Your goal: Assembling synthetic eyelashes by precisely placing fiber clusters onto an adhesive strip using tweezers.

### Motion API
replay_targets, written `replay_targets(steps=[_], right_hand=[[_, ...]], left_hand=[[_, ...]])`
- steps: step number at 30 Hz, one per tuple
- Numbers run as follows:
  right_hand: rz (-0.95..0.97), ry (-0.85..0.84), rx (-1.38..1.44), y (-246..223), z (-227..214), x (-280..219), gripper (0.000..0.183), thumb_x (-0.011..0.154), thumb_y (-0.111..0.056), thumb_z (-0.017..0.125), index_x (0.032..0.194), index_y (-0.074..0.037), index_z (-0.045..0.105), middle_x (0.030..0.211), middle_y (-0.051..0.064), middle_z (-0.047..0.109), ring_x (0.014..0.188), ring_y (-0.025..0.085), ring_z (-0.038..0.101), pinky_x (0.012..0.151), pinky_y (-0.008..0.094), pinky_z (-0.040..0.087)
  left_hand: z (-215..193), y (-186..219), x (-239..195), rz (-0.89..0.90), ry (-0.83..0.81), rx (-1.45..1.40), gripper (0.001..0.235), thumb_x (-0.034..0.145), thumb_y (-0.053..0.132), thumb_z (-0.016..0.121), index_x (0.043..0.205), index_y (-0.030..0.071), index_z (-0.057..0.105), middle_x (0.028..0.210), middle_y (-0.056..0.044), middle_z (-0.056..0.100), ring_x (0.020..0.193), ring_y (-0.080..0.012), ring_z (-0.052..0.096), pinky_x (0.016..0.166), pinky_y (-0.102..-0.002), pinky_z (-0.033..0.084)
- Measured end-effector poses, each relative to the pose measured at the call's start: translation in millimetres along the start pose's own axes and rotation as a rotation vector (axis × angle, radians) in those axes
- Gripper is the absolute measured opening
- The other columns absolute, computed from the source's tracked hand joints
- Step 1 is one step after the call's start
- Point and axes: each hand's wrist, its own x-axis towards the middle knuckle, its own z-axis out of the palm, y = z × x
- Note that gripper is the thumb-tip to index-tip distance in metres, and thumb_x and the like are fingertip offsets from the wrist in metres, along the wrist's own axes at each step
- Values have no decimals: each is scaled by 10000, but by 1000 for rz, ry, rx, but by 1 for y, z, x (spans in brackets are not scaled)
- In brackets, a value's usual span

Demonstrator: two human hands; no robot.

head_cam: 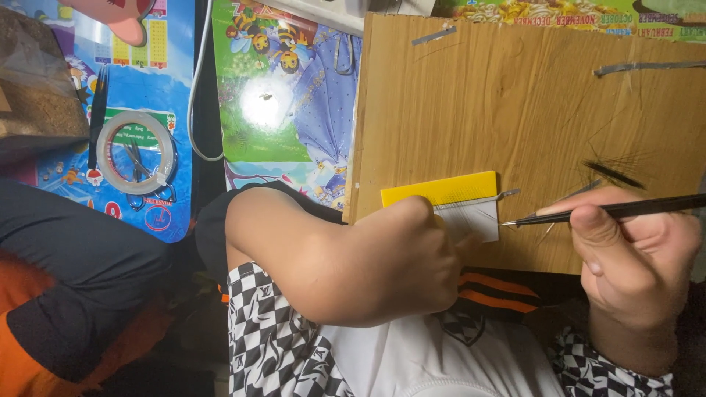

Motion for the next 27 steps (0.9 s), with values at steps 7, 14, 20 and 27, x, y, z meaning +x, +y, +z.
replay_targets(steps=[7,14,20,27], right_hand=[[-58,142,58,16,-14,-4,312,1012,-237,598,1007,73,622,478,-34,249,443,48,217,508,216,140],[-136,301,47,55,-73,-1,425,1076,-388,642,1160,29,634,578,-12,372,497,9,260,582,178,127],[-183,224,-396,42,-99,13,309,1263,-213,538,1263,78,640,686,50,408,623,102,361,611,243,267],[-287,144,-639,25,-104,16,206,1219,-104,662,1255,91,718,756,133,551,673,195,508,675,306,391]], left_hand=[[0,-4,-1,2,29,30,259,864,101,611,833,290,785,991,54,727,754,-161,645,489,-343,326],[-2,-8,-5,31,74,55,236,846,95,602,811,249,777,1083,22,717,653,-171,641,453,-348,329],[-4,-10,-7,38,106,82,220,831,90,595,793,216,770,1156,-5,710,572,-180,638,424,-353,332],[-7,-8,-7,33,73,98,223,841,80,628,721,231,740,928,19,631,624,-195,614,464,-370,369]])
